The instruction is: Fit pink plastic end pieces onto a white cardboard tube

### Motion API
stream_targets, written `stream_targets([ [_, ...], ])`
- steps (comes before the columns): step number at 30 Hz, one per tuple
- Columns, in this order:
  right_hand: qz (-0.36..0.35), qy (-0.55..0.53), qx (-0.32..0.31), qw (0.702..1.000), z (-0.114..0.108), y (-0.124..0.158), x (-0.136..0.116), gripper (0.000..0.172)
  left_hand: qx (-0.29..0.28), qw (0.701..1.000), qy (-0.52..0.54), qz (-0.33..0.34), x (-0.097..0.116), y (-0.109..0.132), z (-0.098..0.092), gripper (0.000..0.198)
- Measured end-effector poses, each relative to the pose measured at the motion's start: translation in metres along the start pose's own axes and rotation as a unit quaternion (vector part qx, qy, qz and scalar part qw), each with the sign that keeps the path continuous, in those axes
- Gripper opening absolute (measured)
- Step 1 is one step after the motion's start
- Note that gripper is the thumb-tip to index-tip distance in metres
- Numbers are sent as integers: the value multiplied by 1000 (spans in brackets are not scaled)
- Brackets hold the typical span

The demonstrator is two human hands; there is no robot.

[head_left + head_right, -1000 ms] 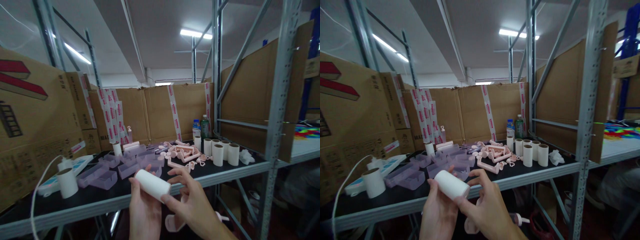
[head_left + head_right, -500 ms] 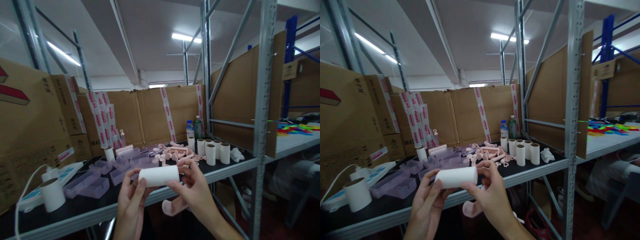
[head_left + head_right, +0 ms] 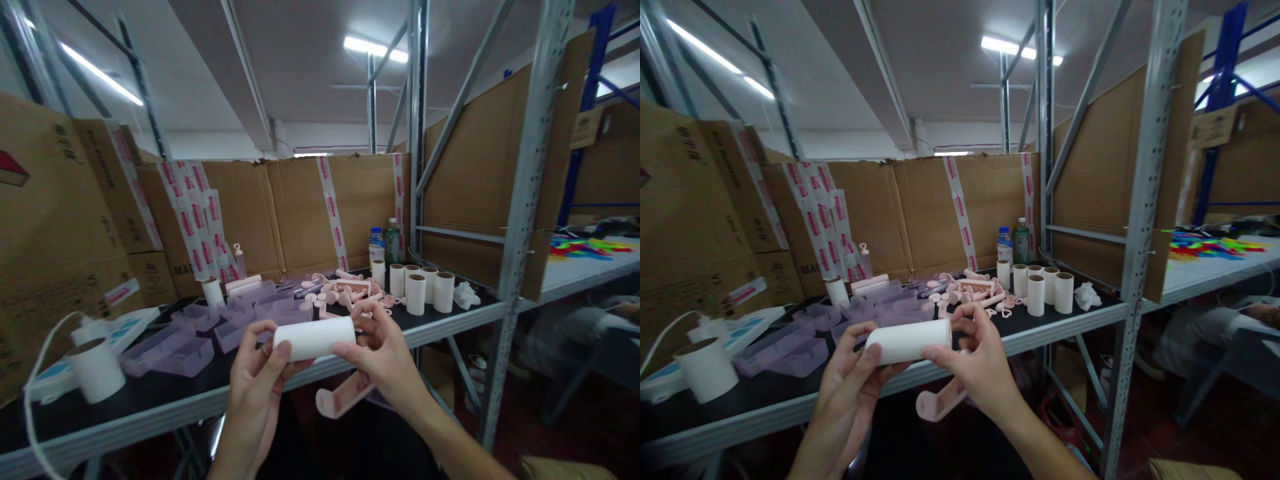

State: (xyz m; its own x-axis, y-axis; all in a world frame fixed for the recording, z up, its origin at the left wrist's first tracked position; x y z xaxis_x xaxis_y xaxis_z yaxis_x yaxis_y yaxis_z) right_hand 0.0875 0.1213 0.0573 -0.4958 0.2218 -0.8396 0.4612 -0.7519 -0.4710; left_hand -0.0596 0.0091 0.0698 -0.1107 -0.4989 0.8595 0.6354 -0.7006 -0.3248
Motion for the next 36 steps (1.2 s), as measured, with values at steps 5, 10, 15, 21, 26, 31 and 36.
stream_targets([
  [5, 25, -32, -13, 999, -1, -2, 7, 57, -15, 999, 16, -39, -8, -1, 4, 50],
  [10, -7, 27, 56, 998, -8, -6, 16, 50, 8, 999, 3, -46, -15, -7, -1, 52],
  [15, -55, 105, 159, 980, -12, -7, 22, 44, 40, 998, -4, -54, -28, -9, -4, 51],
  [21, -71, 148, 149, 975, -11, -5, 41, 45, 63, 995, 16, -71, -43, -2, 2, 42],
  [26, -36, 149, 152, 976, -20, -9, 60, 53, 99, 990, 49, -86, -45, -6, -2, 29],
  [31, 12, 316, 56, 947, -38, -47, 39, 57, 164, 979, 92, -74, -35, -21, -26, 12],
  [36, 115, 512, -60, 849, -38, -141, 0, 38, 170, 981, 86, -30, -18, -47, -43, 13],
])
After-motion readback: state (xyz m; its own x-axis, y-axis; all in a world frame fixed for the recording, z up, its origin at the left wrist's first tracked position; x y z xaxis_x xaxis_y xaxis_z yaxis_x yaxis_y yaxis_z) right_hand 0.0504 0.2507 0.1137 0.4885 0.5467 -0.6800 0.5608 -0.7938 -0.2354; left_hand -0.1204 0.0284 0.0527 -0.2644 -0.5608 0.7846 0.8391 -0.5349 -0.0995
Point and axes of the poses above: each hand's wrist, its own y-axis away from the middle knuckle, its own z-axis out of the palm, x = y × z, the point moved 5 cm from there along -y, towards the middle knuckle, and after that the axes turned 1 degree about -z, right-handed, at the moved point
